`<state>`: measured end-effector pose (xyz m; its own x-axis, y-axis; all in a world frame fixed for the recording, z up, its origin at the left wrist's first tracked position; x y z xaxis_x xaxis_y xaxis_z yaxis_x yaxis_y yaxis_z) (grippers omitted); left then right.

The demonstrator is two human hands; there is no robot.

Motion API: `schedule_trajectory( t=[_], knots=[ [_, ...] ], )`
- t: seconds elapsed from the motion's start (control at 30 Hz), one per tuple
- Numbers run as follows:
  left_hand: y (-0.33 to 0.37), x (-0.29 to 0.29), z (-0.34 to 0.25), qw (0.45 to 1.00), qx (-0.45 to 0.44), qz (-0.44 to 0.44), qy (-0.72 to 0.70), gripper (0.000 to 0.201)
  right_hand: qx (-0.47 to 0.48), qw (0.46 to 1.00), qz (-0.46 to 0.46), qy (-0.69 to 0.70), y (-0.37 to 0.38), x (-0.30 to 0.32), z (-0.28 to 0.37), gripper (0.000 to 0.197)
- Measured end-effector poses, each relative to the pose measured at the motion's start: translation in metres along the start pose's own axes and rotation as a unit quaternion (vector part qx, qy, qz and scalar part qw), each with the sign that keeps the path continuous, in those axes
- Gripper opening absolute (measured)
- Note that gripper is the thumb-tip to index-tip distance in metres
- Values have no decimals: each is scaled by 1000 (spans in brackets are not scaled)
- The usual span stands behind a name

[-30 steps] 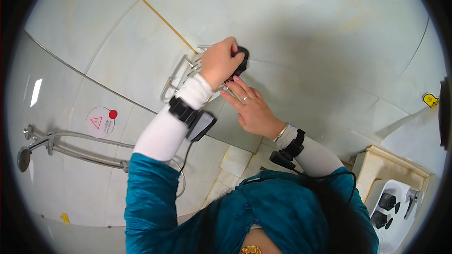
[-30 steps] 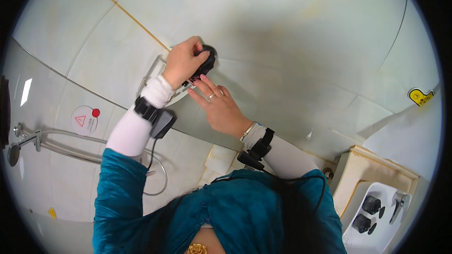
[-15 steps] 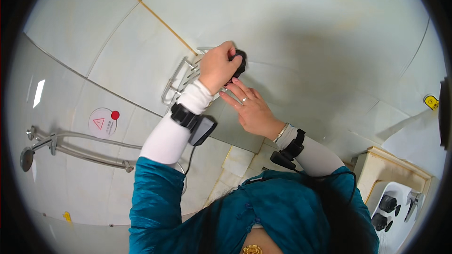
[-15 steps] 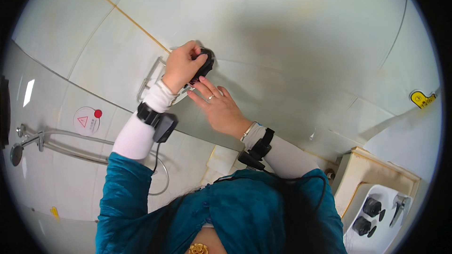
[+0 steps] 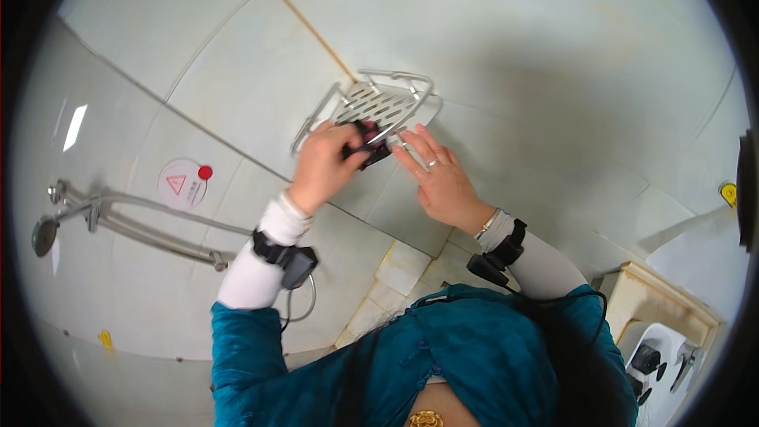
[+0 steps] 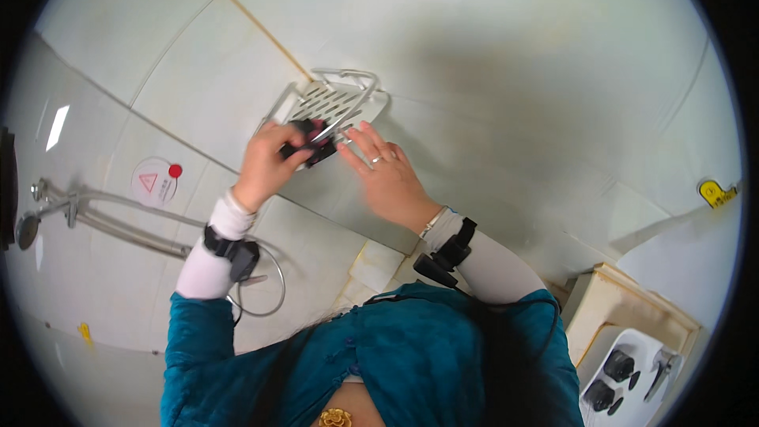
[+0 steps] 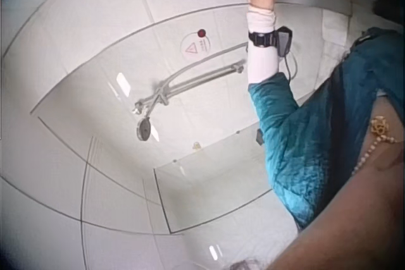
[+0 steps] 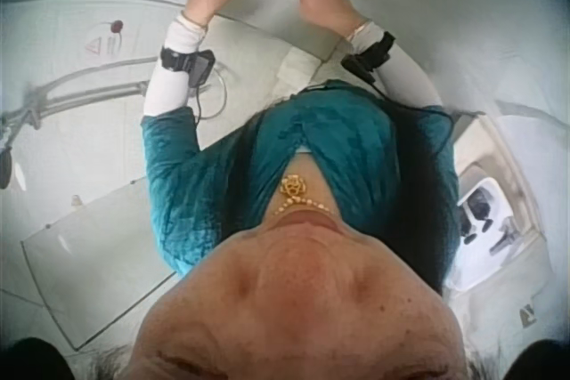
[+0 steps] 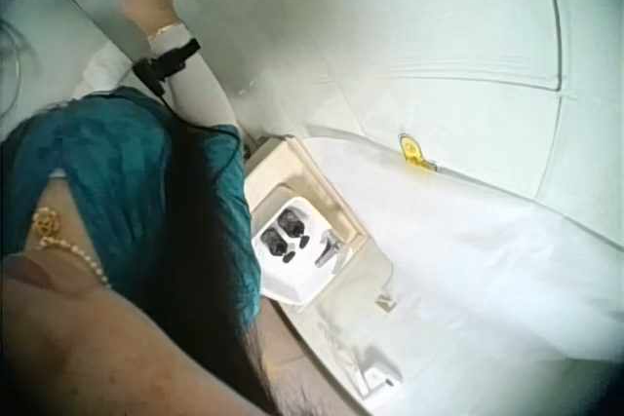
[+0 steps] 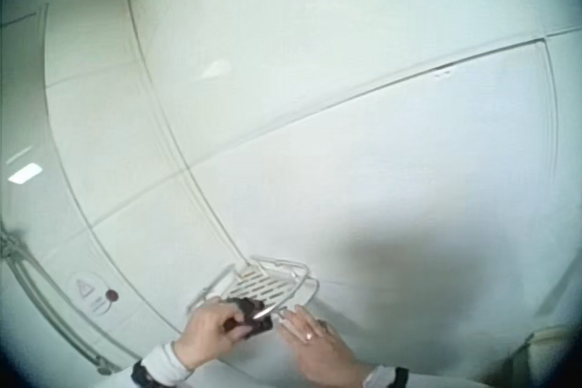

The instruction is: Clean soap dispensers and a corner shelf with a cloth in a sink.

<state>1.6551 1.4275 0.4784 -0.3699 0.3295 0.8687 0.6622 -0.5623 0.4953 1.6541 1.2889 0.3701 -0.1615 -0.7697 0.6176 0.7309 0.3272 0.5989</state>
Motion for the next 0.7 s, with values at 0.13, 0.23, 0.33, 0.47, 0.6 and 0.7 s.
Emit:
schedule_trajectory(
  t=[0.13, 0.23, 0.33, 0.47, 0.6, 0.7],
  knots=[
    [22, -22, -20, 993, -49, -111, -15, 20, 14, 999, 21, -26, 1, -1, -2, 66],
    [8, -16, -21, 993, -75, -90, 29, 22, 17, 999, 19, -25, 2, 0, 0, 69],
    [-33, 6, 7, 994, -60, -69, 64, 26, 12, 999, 29, -25, 4, 3, 3, 73],
    [-89, 41, 59, 985, -8, -80, 150, 30, 19, 1000, 21, -13, 5, -4, 4, 75],
    [-81, 25, 48, 988, -5, -144, 50, 30, 6, 1000, 12, -3, 4, -7, 8, 75],
    [-68, 16, 17, 983, -80, -151, 60, 29, 2, 1000, 4, -10, 6, -6, 7, 77]
  ],
)
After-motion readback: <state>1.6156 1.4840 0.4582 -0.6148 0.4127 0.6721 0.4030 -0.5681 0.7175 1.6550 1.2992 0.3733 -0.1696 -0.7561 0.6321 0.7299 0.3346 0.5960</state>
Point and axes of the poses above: each hand's wrist, its own y-axis towards the middle knuckle, its own x-axis out of the back of the hand, z = x × y, the point moved 8 cm from there along y, towards the middle knuckle, and after that the axes turned 14 degrees about -x, right-handed, at the moved point
